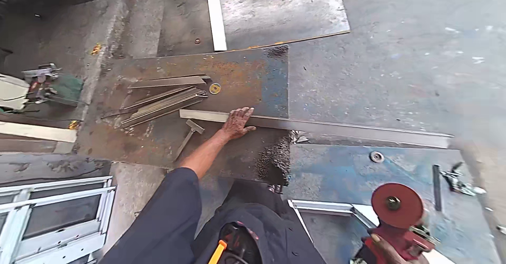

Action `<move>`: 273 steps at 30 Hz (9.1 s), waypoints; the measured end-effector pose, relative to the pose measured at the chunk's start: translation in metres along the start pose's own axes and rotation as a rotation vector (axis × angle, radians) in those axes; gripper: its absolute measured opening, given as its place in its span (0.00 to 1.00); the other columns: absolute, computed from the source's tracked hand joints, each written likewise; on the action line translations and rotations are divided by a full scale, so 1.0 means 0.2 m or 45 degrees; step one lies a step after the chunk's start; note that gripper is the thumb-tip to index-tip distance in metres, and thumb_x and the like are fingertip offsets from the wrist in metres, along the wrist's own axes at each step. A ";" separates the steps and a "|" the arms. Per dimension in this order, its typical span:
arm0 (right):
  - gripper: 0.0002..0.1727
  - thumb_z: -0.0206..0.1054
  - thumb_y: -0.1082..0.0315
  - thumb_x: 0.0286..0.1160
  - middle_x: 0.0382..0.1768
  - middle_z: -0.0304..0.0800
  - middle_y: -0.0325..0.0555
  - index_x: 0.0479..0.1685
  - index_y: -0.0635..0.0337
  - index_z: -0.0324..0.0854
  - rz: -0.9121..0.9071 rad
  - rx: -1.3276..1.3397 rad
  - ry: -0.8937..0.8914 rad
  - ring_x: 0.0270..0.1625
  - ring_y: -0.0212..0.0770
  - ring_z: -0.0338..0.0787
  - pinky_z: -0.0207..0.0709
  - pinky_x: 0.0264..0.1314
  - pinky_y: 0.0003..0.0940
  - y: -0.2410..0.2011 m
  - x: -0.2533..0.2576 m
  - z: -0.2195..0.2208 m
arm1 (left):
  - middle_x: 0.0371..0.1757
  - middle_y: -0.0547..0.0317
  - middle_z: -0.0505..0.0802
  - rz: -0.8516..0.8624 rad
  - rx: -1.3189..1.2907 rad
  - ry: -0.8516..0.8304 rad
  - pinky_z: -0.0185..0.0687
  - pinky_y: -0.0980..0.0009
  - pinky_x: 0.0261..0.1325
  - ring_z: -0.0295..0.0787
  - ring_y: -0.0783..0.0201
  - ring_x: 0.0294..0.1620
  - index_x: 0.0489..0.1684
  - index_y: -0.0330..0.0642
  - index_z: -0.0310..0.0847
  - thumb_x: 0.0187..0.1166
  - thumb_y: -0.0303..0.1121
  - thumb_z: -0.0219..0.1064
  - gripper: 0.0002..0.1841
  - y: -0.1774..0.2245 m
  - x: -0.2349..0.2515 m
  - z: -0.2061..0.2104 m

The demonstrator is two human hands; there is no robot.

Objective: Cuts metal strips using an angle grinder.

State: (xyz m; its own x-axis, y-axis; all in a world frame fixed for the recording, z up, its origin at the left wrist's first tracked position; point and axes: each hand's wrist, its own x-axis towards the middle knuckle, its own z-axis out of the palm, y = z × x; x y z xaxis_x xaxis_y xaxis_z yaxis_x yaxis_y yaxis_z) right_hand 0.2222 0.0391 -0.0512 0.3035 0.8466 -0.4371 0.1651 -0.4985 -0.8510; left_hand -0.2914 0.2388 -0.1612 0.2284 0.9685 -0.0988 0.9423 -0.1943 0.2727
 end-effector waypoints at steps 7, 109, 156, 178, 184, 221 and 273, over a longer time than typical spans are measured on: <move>0.41 0.83 0.59 0.39 0.42 0.93 0.43 0.63 0.65 0.76 0.103 -0.114 0.095 0.39 0.35 0.95 0.92 0.43 0.37 -0.06 0.06 0.08 | 0.75 0.38 0.81 -0.017 0.148 0.032 0.62 0.40 0.81 0.74 0.39 0.78 0.92 0.51 0.61 0.70 0.82 0.51 0.54 -0.08 0.00 0.07; 0.44 0.82 0.40 0.41 0.43 0.92 0.32 0.63 0.56 0.80 -0.270 -1.185 -0.912 0.45 0.23 0.90 0.86 0.52 0.29 -0.48 1.12 0.41 | 0.50 0.47 0.94 0.157 0.100 0.441 0.80 0.49 0.58 0.91 0.45 0.52 0.61 0.46 0.87 0.77 0.78 0.43 0.45 0.11 0.10 0.22; 0.43 0.82 0.45 0.43 0.46 0.93 0.44 0.61 0.63 0.81 -0.395 -1.352 -0.796 0.50 0.34 0.91 0.84 0.59 0.39 -0.46 1.10 0.47 | 0.52 0.43 0.93 0.221 0.087 0.420 0.80 0.47 0.58 0.90 0.42 0.54 0.63 0.42 0.85 0.80 0.77 0.38 0.47 0.10 0.10 0.21; 0.42 0.83 0.46 0.42 0.44 0.92 0.45 0.60 0.64 0.81 -0.356 -1.371 -0.753 0.48 0.36 0.92 0.85 0.56 0.42 -0.48 1.06 0.50 | 0.50 0.44 0.91 0.223 0.082 0.437 0.79 0.47 0.56 0.89 0.43 0.52 0.62 0.43 0.84 0.79 0.77 0.37 0.46 0.09 0.10 0.23; 0.42 0.83 0.46 0.43 0.45 0.92 0.46 0.61 0.64 0.81 -0.327 -1.397 -0.749 0.49 0.37 0.92 0.84 0.57 0.43 -0.49 1.05 0.50 | 0.50 0.44 0.91 0.228 0.077 0.426 0.79 0.47 0.56 0.89 0.43 0.52 0.62 0.43 0.84 0.79 0.77 0.37 0.47 0.09 0.11 0.23; 0.41 0.82 0.45 0.41 0.43 0.92 0.40 0.60 0.59 0.81 -0.368 -1.322 -0.772 0.46 0.31 0.91 0.86 0.54 0.39 -0.53 1.10 0.60 | 0.49 0.45 0.91 0.232 0.061 0.416 0.79 0.48 0.56 0.89 0.44 0.50 0.61 0.43 0.84 0.80 0.76 0.39 0.45 0.09 0.11 0.22; 0.39 0.82 0.45 0.39 0.40 0.92 0.39 0.57 0.55 0.81 -0.213 -1.410 -0.758 0.43 0.35 0.92 0.87 0.49 0.44 -0.59 1.09 0.65 | 0.49 0.48 0.91 0.213 0.056 0.440 0.79 0.51 0.53 0.88 0.47 0.49 0.61 0.45 0.85 0.78 0.78 0.40 0.46 0.09 0.11 0.23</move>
State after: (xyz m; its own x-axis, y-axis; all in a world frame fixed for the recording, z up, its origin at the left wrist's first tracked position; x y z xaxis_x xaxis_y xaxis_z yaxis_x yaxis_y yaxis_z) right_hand 0.1467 0.3072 -0.0849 -0.2169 0.7233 -0.6556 0.9415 -0.0225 -0.3363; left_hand -0.2577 0.2488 -0.2027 0.2912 0.9166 0.2738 0.9103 -0.3535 0.2153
